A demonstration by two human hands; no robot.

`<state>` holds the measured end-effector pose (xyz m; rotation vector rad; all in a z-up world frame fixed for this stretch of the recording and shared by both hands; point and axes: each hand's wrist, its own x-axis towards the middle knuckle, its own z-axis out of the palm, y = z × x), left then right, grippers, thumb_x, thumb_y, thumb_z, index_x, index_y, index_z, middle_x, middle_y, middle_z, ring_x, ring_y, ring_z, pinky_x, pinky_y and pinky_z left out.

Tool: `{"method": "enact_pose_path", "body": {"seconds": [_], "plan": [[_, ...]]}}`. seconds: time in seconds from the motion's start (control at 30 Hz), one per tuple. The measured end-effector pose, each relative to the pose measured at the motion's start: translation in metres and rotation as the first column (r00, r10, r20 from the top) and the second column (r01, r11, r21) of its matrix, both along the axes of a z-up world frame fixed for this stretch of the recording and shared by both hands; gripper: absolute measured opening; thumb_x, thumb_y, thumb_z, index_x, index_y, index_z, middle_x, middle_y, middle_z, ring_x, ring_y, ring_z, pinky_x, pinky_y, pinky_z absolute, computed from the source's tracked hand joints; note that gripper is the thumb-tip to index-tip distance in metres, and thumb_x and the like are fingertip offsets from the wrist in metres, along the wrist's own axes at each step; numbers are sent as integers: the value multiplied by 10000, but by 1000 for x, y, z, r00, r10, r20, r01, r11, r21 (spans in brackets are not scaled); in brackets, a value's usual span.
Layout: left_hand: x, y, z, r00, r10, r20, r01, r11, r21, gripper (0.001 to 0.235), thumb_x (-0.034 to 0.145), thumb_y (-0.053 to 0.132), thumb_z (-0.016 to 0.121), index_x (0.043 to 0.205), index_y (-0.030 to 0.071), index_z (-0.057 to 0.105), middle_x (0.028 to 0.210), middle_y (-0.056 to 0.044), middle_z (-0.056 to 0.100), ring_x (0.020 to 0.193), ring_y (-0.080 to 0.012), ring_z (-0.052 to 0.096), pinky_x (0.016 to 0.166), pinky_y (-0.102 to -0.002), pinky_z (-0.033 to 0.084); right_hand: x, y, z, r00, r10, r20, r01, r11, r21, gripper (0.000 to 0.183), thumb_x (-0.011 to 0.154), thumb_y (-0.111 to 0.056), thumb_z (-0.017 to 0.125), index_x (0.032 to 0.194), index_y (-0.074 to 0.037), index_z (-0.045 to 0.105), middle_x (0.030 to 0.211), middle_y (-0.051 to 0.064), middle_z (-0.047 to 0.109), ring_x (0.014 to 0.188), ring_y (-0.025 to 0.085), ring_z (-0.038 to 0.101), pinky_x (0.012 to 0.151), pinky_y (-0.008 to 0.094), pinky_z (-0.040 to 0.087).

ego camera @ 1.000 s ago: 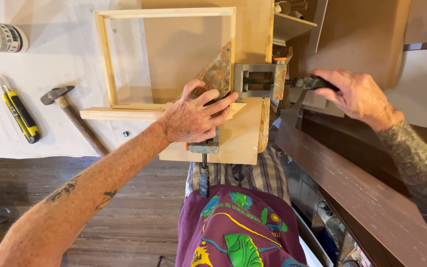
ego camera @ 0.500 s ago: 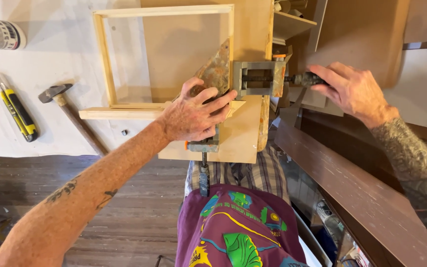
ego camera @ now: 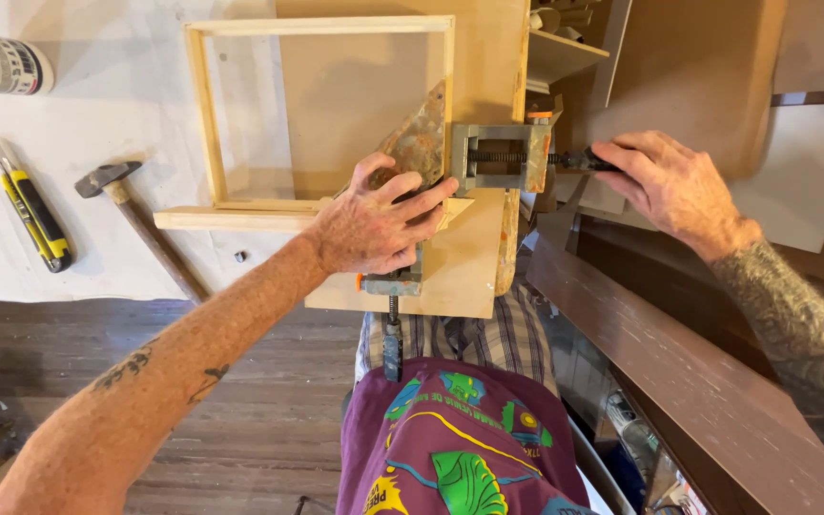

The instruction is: Assembling a wooden frame by aligning pieces, checking for squareness with a speed square, and securing them with a corner clamp.

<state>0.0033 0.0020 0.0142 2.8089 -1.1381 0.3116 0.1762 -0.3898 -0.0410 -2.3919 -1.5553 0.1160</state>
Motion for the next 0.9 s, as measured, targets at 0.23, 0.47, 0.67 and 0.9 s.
{"method": "enact_pose_path", "body": {"seconds": [0.23,0.47,0.67,0.9], "plan": [[-1,-2,3,1000,15,7,-14,1000,-17,303,847,305,652,1115,176,708,1493,-10,570,1114,-220,526,993,-510,435,18,31,36,196,-401,-895,372,875,-311,385,1086,-303,509,1287,-22,679,741,79,550,473,94,332,384,233,297],[-3,-2,-1,1000,28,-5,-28,1000,-4,328,841,331,656,1130,183,700,1511,-12,555,1119,-218,526,993,-521,440,3,35,36,974,-88,-211,68,993,-99,436,1114,-352,467,1309,-3,640,1061,220,753,821,312,754,639,403,627],[-2,-2,2,1000,24,5,-24,1000,0,328,826,315,660,1122,180,701,1503,-16,560,1107,-222,526,982,-519,444,15,32,17,996,90,28,-87,991,-102,411,1095,-390,557,1393,-111,607,932,75,728,674,196,701,560,338,611],[-2,-4,7,1000,29,-4,-29,999,-36,285,822,240,651,1095,167,685,1493,-36,568,1067,-232,541,973,-512,439,28,60,52,925,-97,-367,-69,907,-415,601,1038,-525,328,1482,-181,541,1319,160,699,369,190,675,658,413,661]]}}
